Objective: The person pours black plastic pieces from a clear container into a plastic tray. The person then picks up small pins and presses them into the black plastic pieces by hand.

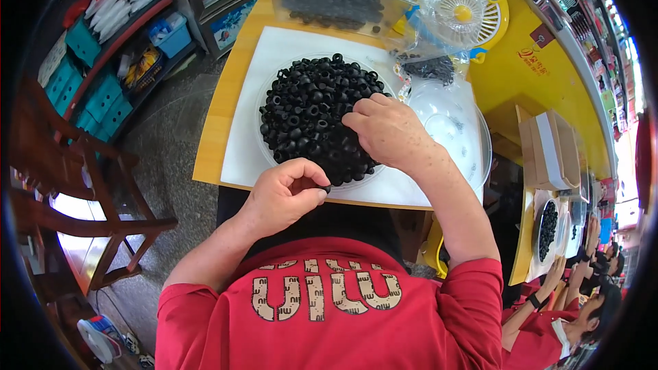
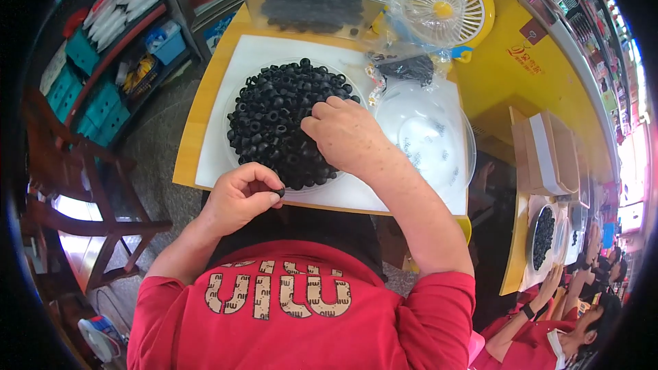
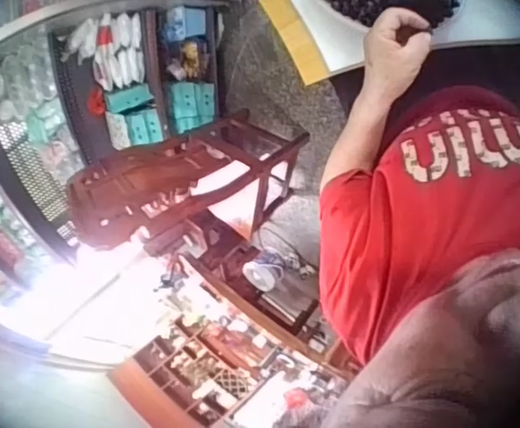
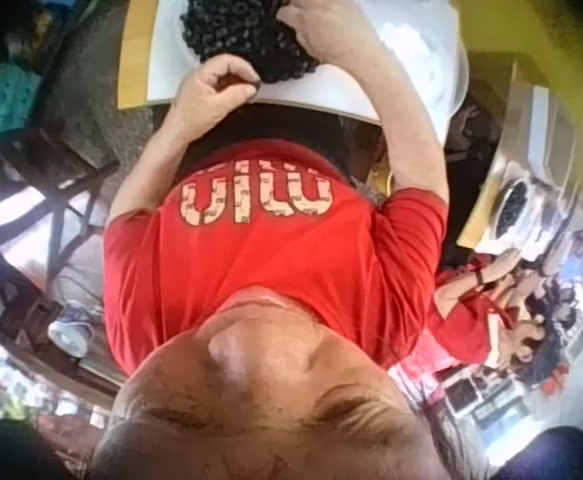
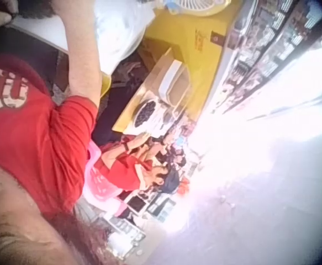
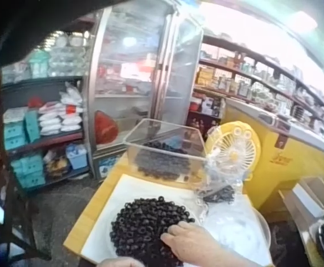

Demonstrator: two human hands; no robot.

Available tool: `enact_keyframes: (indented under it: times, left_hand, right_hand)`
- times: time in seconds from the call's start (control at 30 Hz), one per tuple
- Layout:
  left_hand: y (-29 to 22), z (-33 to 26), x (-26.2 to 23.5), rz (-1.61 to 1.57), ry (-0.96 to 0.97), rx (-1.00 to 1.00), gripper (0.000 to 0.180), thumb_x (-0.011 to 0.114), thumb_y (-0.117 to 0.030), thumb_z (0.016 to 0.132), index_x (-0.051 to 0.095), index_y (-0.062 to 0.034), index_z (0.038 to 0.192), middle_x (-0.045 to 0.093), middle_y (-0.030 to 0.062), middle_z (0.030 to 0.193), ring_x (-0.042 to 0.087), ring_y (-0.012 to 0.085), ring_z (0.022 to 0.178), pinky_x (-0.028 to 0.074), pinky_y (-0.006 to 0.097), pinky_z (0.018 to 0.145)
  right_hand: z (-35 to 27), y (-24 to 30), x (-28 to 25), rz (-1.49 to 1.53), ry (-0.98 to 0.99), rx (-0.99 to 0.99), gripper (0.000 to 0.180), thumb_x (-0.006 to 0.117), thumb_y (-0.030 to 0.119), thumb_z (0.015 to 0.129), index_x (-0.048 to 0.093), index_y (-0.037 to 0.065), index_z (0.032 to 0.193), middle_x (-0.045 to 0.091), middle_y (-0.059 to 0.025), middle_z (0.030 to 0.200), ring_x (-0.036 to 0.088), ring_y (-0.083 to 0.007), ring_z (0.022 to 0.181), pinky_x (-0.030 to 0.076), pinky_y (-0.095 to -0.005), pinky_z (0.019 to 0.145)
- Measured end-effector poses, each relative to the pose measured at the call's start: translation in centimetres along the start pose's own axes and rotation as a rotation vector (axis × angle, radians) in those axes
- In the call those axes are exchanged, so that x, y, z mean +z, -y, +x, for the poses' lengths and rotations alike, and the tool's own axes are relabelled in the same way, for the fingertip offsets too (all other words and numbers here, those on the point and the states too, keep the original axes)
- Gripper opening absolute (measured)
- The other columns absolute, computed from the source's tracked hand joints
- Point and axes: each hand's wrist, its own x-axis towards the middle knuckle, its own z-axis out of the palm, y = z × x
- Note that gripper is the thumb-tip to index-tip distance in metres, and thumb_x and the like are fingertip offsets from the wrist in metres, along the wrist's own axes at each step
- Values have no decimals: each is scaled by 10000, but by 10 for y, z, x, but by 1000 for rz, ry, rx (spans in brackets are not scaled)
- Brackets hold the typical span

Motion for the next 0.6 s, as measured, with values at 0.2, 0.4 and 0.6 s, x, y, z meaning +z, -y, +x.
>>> enact_keyframes:
  times: [0.2,0.4,0.6]
  left_hand:
    - [1,6,0,-110,21,-13,112,555,-10,785,538,-17,896,573,11,788,566,65,733,460,195,655]
    - [-7,13,6,-291,2,-35,122,545,-1,794,530,-20,913,561,29,844,571,90,759,501,234,687]
    - [-16,15,22,-280,1,7,198,562,23,785,466,-25,952,543,41,878,564,102,795,509,240,707]
  right_hand:
    - [-2,-6,1,37,18,16,158,573,68,681,592,80,838,563,-39,822,540,-226,805,458,-349,707]
    - [-20,18,-5,662,-139,284,117,594,88,713,578,24,810,591,-92,753,591,-237,686,478,-312,612]
    - [-45,43,10,999,-327,277,142,624,35,731,599,23,870,618,-79,800,599,-151,700,478,-250,628]
